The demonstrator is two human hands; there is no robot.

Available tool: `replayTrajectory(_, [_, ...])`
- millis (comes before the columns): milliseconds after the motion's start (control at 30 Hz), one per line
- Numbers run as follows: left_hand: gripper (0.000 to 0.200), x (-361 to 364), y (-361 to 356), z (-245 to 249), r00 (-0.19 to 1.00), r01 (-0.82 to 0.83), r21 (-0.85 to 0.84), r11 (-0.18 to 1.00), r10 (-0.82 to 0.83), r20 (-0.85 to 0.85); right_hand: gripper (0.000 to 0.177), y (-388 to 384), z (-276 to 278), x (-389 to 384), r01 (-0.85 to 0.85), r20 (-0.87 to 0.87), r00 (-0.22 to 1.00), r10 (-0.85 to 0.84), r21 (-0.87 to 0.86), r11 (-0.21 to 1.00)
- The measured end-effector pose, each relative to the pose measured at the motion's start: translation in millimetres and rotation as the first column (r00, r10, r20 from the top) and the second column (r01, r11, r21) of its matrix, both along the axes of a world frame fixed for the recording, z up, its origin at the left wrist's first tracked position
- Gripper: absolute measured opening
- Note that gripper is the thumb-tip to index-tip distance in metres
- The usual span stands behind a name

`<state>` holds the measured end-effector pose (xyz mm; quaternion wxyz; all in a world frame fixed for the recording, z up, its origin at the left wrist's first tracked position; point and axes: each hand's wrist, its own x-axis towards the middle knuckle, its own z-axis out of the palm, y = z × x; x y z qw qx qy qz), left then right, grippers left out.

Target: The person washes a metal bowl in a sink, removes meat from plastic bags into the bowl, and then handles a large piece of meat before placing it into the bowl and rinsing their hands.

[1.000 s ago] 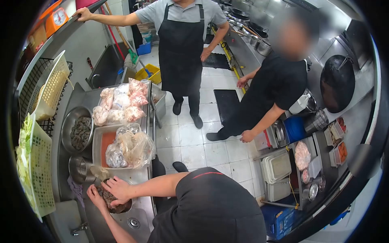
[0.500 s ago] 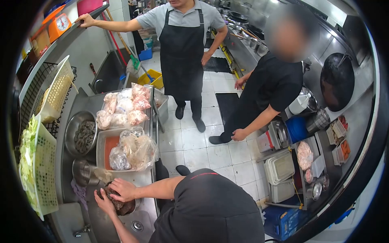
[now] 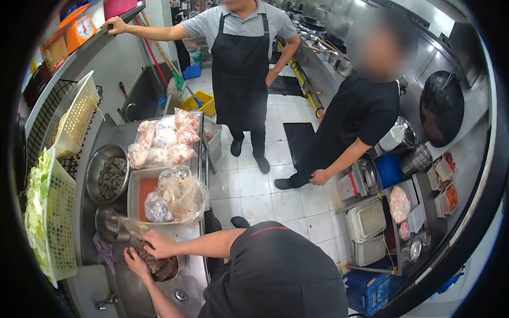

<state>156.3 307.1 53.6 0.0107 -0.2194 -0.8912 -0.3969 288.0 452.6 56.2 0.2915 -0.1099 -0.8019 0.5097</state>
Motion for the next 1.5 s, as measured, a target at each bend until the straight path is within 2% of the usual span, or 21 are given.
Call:
replayTrajectory(33, [0.052, 4.0, -0.4, 2.8, 1.000, -0.002, 0.000, 1.000, 0.002, -0.004, 0.034, 5.2, -1.2, 4.7, -0.002, -0.004, 1.000, 0.002, 0.000, 1.000])
replayTrajectory(100, [0.051, 10.0, 3.3, 10.8, 1.000, -0.020, 0.007, 1.000, 0.020, -0.022, 0.040, 21.0, 3.2, 26.3, -0.158, -0.007, 0.987, 0.160, 0.104, 0.982])
replayTrajectory(133, [0.051, 7.3, 1.6, 5.9, 0.999, -0.017, 0.013, 1.000, 0.017, -0.044, 0.052, 26.0, 2.4, 40.6, -0.182, 0.006, 0.983, 0.185, 0.209, 0.961])
replayTrajectory(300, [0.051, 13.0, 4.9, 10.8, 0.997, -0.044, 0.014, 0.999, 0.045, -0.069, 0.070, 33.9, -15.8, 76.0, -0.273, 0.049, 0.961, 0.274, 0.357, 0.894])
replayTrajectory(400, [0.050, 15.2, 5.6, 14.2, 0.993, -0.067, 0.022, 0.998, 0.069, -0.092, 0.066, 33.2, -14.3, 73.6, -0.265, 0.097, 0.964, 0.247, 0.389, 0.882])
replayTrajectory(467, [0.050, 15.4, 4.2, 11.8, 0.992, -0.077, 0.017, 0.997, 0.078, -0.101, 0.051, 29.3, -12.7, 72.5, -0.271, 0.156, 0.960, 0.233, 0.295, 0.916])
replayTrajectory(567, [0.046, 14.2, 2.0, 8.0, 0.988, -0.072, 0.138, 0.988, 0.089, -0.123, 0.038, 17.7, -9.1, 66.6, -0.200, 0.193, 0.968, 0.157, 0.224, 0.954])
replayTrajectory(633, [0.042, 14.9, -0.4, 12.3, 0.991, -0.133, 0.274, 0.953, 0.137, 0.005, 0.035, 6.6, -7.6, 62.1, -0.152, 0.199, 0.974, 0.106, 0.228, 0.962])
replayTrajectory(800, [0.047, 8.4, -6.2, 5.5, 0.969, -0.235, 0.400, 0.886, 0.246, 0.024, 0.030, -2.2, 2.7, 49.5, -0.089, 0.190, 0.981, 0.047, 0.218, 0.972])
replayTrajectory(900, [0.048, 12.0, -5.8, 15.8, 0.949, -0.286, 0.350, 0.892, 0.315, -0.027, 0.030, -2.9, 0.0, 39.0, -0.123, 0.181, 0.980, 0.078, 0.250, 0.960])
replayTrajectory(967, [0.048, 7.7, -5.5, 10.5, 0.952, -0.250, 0.401, 0.881, 0.300, -0.065, 0.018, -13.2, -12.9, 24.1, -0.030, 0.208, 0.977, -0.042, 0.333, 0.942])
replayTrajectory(1000, [0.046, 15.2, 1.5, 25.0, 0.940, -0.261, 0.346, 0.901, 0.319, -0.123, 0.016, -12.8, -19.6, 23.3, -0.021, 0.155, 0.987, -0.044, 0.398, 0.917])
replayTrajectory(1067, [0.042, 25.9, 15.1, 35.1, 0.948, -0.283, 0.385, 0.878, 0.316, -0.025, 0.011, -3.1, -22.9, 17.8, -0.074, 0.098, 0.995, 0.027, 0.511, 0.857])
replayTrajectory(1100, [0.042, 16.3, 8.8, 17.0, 0.948, -0.262, 0.408, 0.875, 0.313, -0.063, 0.012, 1.4, -14.2, 21.9, -0.139, 0.083, 0.990, 0.112, 0.494, 0.858])
replayTrajectory(1133, [0.043, 27.2, 12.1, 34.8, 0.950, -0.284, 0.405, 0.869, 0.312, -0.003, 0.015, 4.3, -19.8, 14.6, -0.232, 0.184, 0.969, 0.168, 0.424, 0.875])
replayTrajectory(1167, [0.043, 16.8, 4.6, 24.6, 0.949, -0.275, 0.368, 0.888, 0.312, -0.046, 0.021, 9.9, 6.6, 21.8, -0.263, 0.255, 0.950, 0.182, 0.331, 0.906])
replayTrajectory(1233, [0.045, 16.9, 2.3, 22.0, 0.945, -0.313, 0.339, 0.887, 0.327, 0.019, 0.038, 30.5, 14.1, 26.3, -0.410, 0.388, 0.866, 0.316, 0.189, 0.892])
replayTrajectory(1300, [0.046, 16.9, 3.8, 23.4, 0.937, -0.347, 0.323, 0.881, 0.336, 0.091, 0.058, 48.7, 20.0, 30.9, -0.543, 0.375, 0.810, 0.451, 0.188, 0.818])
replayTrajectory(1333, [0.046, 16.4, 1.5, 21.0, 0.931, -0.364, 0.331, 0.871, 0.354, 0.091, 0.058, 52.8, 22.9, 32.4, -0.559, 0.376, 0.802, 0.465, 0.196, 0.806])
replayTrajectory(1400, [0.047, 11.2, 3.7, 21.7, 0.935, -0.350, 0.300, 0.888, 0.353, 0.046, 0.079, 60.6, 35.5, 31.9, -0.614, 0.395, 0.762, 0.514, 0.186, 0.767])
replayTrajectory(1500, [0.048, 13.5, 1.9, 27.1, 0.929, -0.368, 0.288, 0.884, 0.359, 0.086, 0.087, 64.7, 52.5, 32.5, -0.622, 0.410, 0.738, 0.536, 0.107, 0.775])
